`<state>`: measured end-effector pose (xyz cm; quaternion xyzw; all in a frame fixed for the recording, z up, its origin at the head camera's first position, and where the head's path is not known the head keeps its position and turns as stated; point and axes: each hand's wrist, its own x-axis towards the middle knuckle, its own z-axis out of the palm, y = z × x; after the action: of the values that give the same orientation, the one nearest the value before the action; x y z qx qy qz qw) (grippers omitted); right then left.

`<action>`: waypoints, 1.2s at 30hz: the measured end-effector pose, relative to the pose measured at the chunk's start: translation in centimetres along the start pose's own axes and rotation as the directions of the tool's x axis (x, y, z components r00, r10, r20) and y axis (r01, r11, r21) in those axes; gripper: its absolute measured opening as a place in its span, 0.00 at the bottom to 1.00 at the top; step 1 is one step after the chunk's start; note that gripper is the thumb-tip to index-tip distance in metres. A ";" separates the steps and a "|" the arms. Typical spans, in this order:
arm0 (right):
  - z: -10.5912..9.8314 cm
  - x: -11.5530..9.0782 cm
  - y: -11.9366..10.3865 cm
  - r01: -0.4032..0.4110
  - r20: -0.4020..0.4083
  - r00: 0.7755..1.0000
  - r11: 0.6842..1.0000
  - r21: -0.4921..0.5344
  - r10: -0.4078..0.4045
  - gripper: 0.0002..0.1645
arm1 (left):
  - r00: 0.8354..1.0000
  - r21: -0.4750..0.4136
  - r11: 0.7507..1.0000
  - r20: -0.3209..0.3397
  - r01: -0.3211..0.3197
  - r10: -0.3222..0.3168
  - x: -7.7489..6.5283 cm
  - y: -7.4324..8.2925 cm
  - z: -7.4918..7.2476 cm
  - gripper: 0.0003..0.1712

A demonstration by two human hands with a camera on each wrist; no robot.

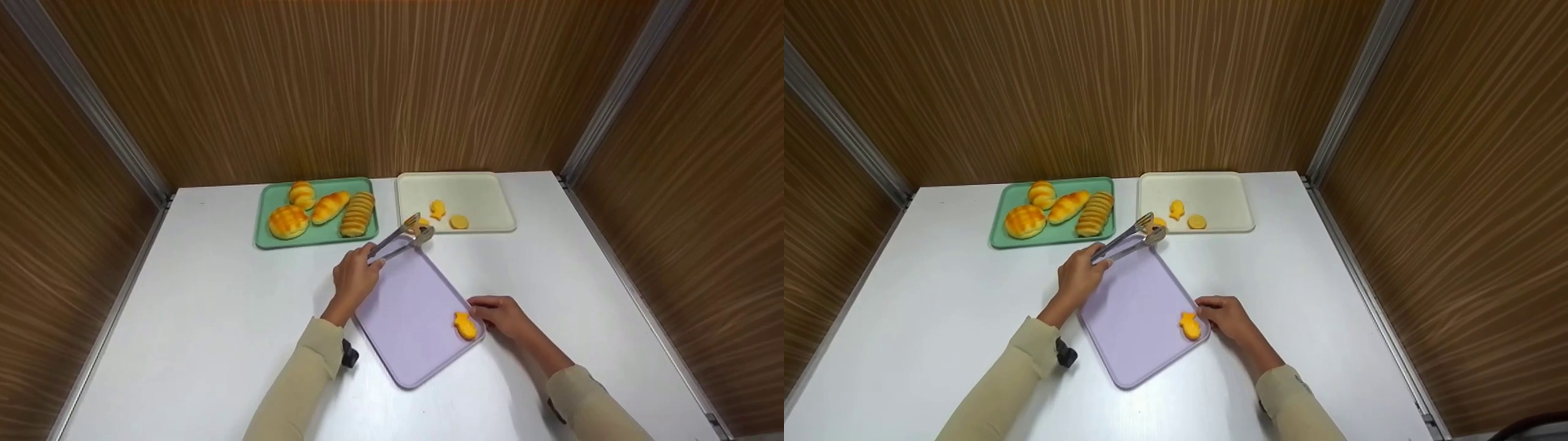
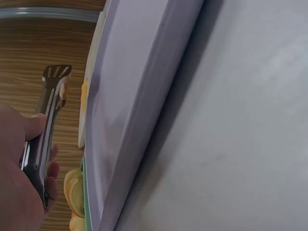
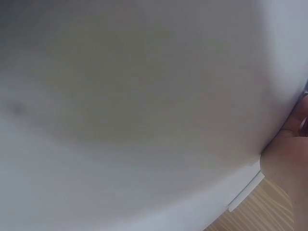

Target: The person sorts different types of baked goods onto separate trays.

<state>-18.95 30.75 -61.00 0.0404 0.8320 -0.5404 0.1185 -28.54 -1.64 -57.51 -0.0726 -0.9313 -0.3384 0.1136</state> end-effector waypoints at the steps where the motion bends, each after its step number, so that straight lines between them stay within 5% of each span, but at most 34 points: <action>1: 0.0 0.0 0.0 0.003 0.001 1.000 1.000 0.004 -0.003 0.21 | 1.000 0.000 1.000 -0.001 0.009 -0.009 0.3 0.0 0.1 0.19; 8: 0.0 -0.8 -1.2 -0.023 0.027 0.999 0.995 0.096 0.021 0.20 | 0.998 -0.037 0.998 -0.009 0.056 -0.056 2.5 0.2 1.1 0.19; 16: 0.1 -2.1 -3.4 -0.004 0.041 0.999 0.999 0.039 0.002 0.20 | 0.993 -0.069 0.991 -0.009 0.115 -0.116 4.5 0.4 2.2 0.20; 23: 0.0 0.0 -0.1 -0.009 0.011 1.000 1.000 0.020 0.009 0.20 | 0.994 -0.081 0.992 -0.039 0.097 -0.100 6.1 1.1 3.2 0.15; 36: -0.1 -0.4 -0.3 -0.002 -0.001 1.000 0.999 0.044 0.002 0.21 | 0.992 -0.011 0.992 0.009 0.126 -0.126 6.9 1.6 4.4 0.25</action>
<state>-18.59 30.73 -60.65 0.0441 0.8199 -0.5586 0.1175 -35.56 2.83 -57.98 -0.0155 -0.9325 -0.3500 0.0878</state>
